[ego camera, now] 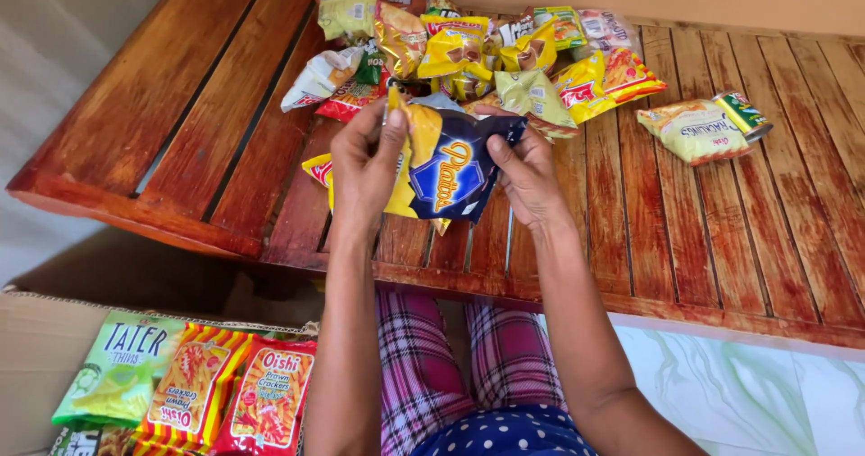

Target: The recorder cleans snack packages with a cloth before packing them into a cardboard box.

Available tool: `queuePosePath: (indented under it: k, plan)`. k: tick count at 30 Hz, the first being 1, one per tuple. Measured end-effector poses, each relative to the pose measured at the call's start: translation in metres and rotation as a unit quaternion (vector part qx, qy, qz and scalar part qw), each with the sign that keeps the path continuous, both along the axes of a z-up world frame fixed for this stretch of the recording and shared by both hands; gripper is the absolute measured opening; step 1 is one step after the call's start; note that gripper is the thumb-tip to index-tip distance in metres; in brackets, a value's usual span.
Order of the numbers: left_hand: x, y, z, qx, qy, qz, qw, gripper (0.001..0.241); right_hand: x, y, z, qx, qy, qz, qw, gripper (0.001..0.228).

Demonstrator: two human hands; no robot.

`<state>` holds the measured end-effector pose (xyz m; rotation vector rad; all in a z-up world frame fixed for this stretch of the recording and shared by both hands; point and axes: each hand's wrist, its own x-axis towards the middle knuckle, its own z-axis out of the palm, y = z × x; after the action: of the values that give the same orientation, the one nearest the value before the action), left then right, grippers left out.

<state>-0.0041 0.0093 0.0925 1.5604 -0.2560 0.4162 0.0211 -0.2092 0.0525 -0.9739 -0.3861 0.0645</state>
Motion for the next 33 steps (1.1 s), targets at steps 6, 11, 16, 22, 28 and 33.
queuePosePath:
  k: [6, 11, 16, 22, 28, 33]
  plan:
    - [-0.009, -0.014, 0.006, -0.064, -0.041, 0.014, 0.997, 0.032, 0.008, 0.001, -0.007, 0.025, -0.021, -0.078, 0.996, 0.041]
    - [-0.011, -0.013, 0.002, -0.027, -0.004, 0.064, 0.998, 0.030, 0.006, 0.005, -0.002, 0.013, -0.005, -0.102, 0.995, 0.041]
    - [-0.008, -0.014, -0.013, -0.069, -0.057, 0.080, 0.993, 0.031, 0.009, 0.002, -0.012, 0.003, -0.001, -0.112, 0.994, 0.042]
    - [-0.006, -0.016, -0.031, -0.110, -0.065, 0.160, 0.979, 0.030, 0.011, 0.006, -0.003, 0.014, 0.029, -0.098, 0.995, 0.044]
    - [0.009, -0.015, -0.034, -0.189, -0.069, 0.158, 0.967, 0.030, 0.009, -0.001, 0.004, 0.046, 0.041, -0.075, 0.995, 0.046]
    - [0.009, -0.013, -0.024, -0.266, -0.062, 0.165, 0.948, 0.026, 0.022, -0.010, -0.055, -0.036, -0.024, -0.143, 0.989, 0.030]
